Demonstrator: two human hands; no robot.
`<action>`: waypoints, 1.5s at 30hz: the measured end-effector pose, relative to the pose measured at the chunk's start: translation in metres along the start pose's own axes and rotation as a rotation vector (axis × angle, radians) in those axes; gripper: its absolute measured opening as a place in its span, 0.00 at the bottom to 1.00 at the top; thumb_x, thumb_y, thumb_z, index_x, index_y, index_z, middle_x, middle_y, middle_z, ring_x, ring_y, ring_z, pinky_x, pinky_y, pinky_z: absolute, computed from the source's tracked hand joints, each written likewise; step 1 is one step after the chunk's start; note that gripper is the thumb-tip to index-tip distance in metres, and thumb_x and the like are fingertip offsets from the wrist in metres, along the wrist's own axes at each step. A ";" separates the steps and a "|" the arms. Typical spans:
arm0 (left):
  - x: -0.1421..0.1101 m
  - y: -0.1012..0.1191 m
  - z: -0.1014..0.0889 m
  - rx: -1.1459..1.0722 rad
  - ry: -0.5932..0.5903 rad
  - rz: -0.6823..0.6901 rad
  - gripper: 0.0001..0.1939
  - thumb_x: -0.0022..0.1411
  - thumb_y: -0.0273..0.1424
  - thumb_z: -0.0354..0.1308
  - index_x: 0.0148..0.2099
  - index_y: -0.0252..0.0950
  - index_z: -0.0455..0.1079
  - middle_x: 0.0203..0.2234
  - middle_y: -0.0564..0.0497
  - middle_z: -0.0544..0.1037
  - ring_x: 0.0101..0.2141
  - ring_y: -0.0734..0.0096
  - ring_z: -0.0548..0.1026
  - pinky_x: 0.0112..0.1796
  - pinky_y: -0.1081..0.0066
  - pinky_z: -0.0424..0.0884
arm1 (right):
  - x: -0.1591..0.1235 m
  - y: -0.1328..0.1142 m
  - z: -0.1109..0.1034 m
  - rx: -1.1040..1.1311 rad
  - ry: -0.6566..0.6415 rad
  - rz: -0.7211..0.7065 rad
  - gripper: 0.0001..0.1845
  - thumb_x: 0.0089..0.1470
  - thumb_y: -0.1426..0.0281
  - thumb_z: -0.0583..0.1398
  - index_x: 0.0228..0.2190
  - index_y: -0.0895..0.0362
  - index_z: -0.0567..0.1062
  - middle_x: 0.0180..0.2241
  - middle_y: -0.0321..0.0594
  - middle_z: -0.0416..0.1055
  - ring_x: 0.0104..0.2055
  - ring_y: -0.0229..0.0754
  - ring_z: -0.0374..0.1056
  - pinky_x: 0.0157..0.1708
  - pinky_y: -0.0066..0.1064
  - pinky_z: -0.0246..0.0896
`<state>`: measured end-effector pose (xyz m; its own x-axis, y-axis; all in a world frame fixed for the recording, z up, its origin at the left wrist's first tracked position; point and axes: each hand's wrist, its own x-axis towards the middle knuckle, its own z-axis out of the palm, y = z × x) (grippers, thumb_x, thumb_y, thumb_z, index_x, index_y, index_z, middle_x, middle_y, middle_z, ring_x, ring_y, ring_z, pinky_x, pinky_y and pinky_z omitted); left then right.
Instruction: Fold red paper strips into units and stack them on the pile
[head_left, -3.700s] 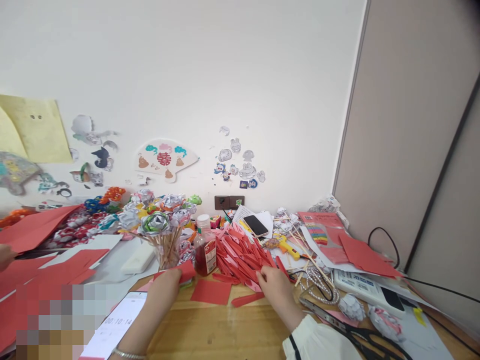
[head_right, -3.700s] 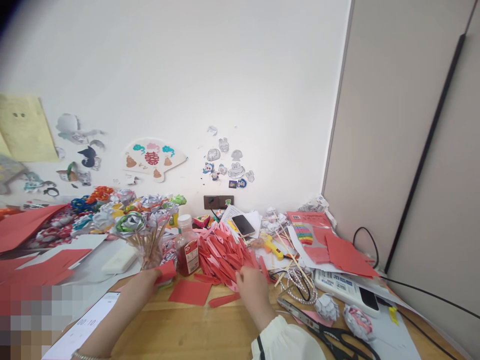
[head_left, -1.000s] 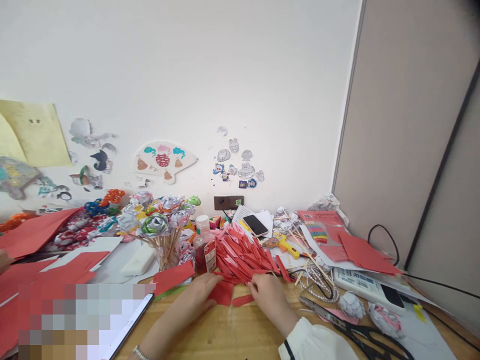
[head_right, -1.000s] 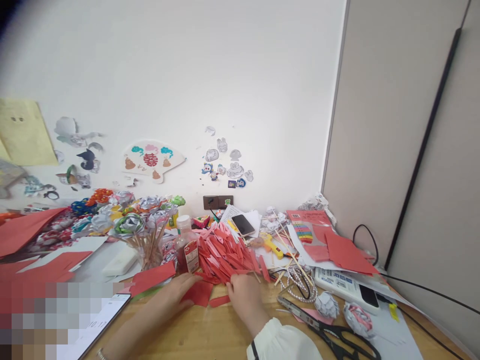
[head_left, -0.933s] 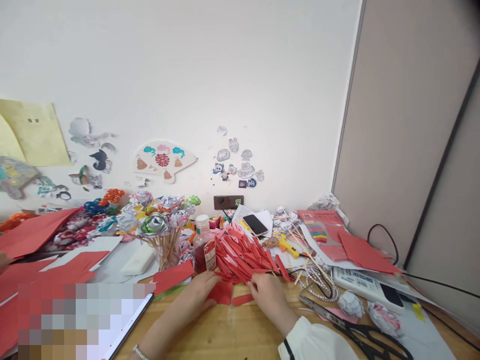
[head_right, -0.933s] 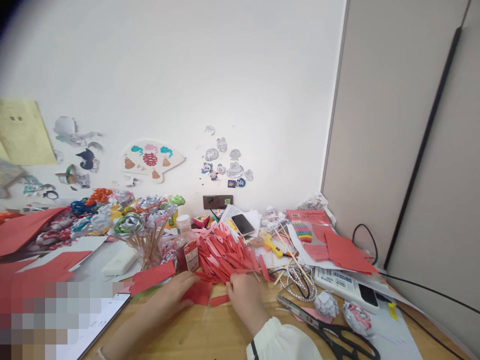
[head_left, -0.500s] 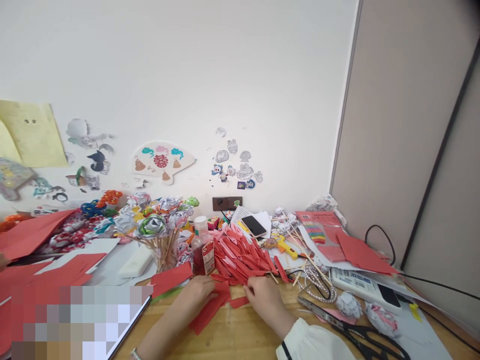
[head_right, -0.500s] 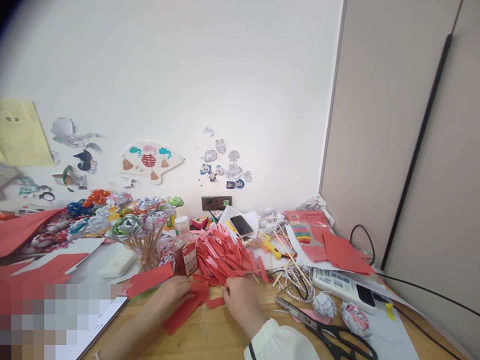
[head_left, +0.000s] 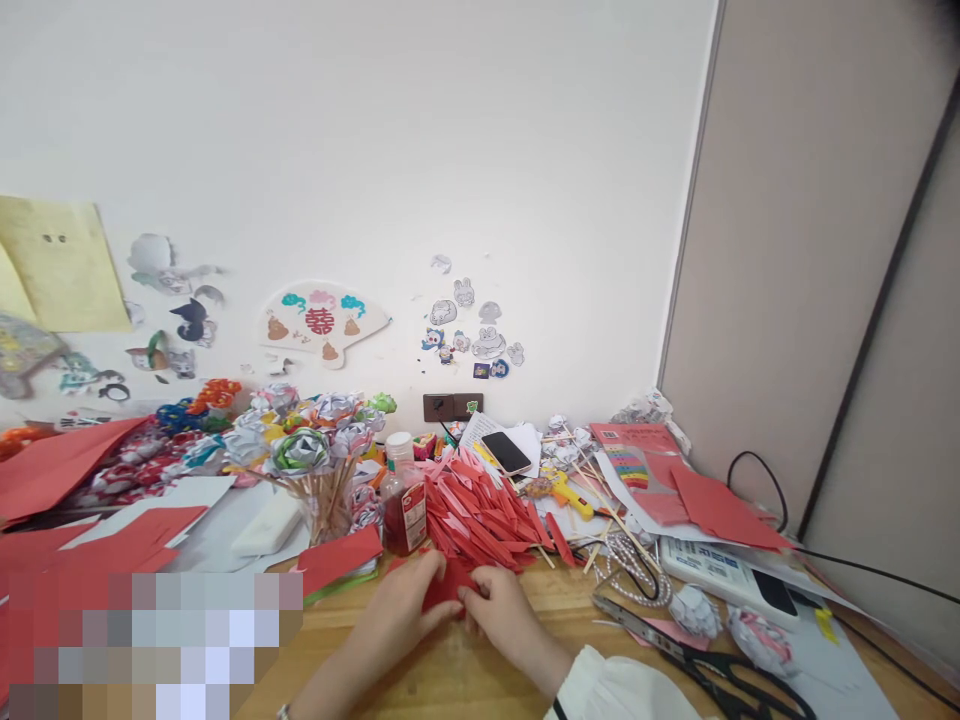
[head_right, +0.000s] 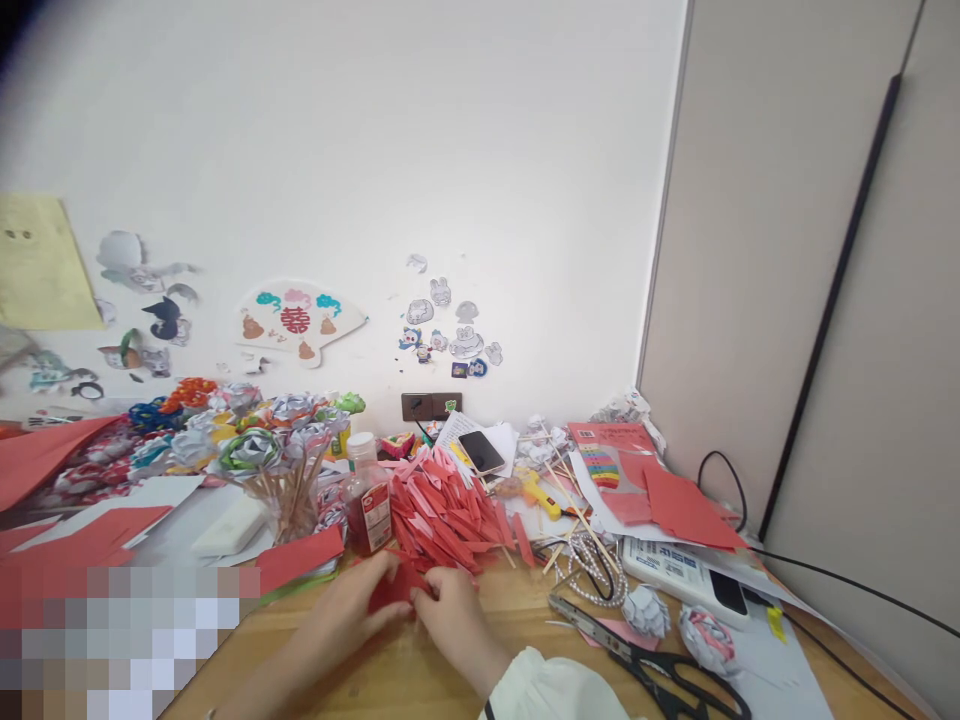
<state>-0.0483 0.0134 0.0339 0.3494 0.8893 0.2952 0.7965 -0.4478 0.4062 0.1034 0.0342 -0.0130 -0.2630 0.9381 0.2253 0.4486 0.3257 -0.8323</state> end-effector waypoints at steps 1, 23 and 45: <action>0.000 0.001 0.000 0.027 -0.024 0.043 0.09 0.49 0.36 0.56 0.31 0.37 0.62 0.32 0.50 0.70 0.33 0.66 0.68 0.34 0.71 0.62 | 0.001 0.000 0.000 0.048 -0.001 0.017 0.16 0.50 0.64 0.52 0.19 0.61 0.68 0.14 0.33 0.63 0.18 0.33 0.57 0.20 0.23 0.49; 0.004 0.001 -0.003 -0.253 -0.189 0.066 0.08 0.53 0.35 0.51 0.29 0.36 0.57 0.30 0.52 0.67 0.31 0.72 0.64 0.32 0.75 0.60 | -0.007 -0.015 -0.023 0.457 -0.215 -0.107 0.15 0.46 0.60 0.56 0.26 0.60 0.69 0.20 0.33 0.63 0.22 0.33 0.59 0.23 0.23 0.54; 0.001 0.015 -0.011 -0.289 -0.100 0.027 0.11 0.56 0.38 0.45 0.29 0.36 0.59 0.28 0.52 0.69 0.30 0.71 0.65 0.33 0.73 0.63 | -0.006 -0.015 -0.020 0.502 -0.226 -0.082 0.12 0.48 0.63 0.54 0.23 0.60 0.67 0.18 0.32 0.62 0.20 0.31 0.57 0.21 0.22 0.52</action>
<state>-0.0418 0.0066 0.0495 0.4269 0.8751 0.2281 0.6181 -0.4665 0.6328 0.1155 0.0261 0.0083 -0.4811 0.8455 0.2318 -0.0286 0.2492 -0.9680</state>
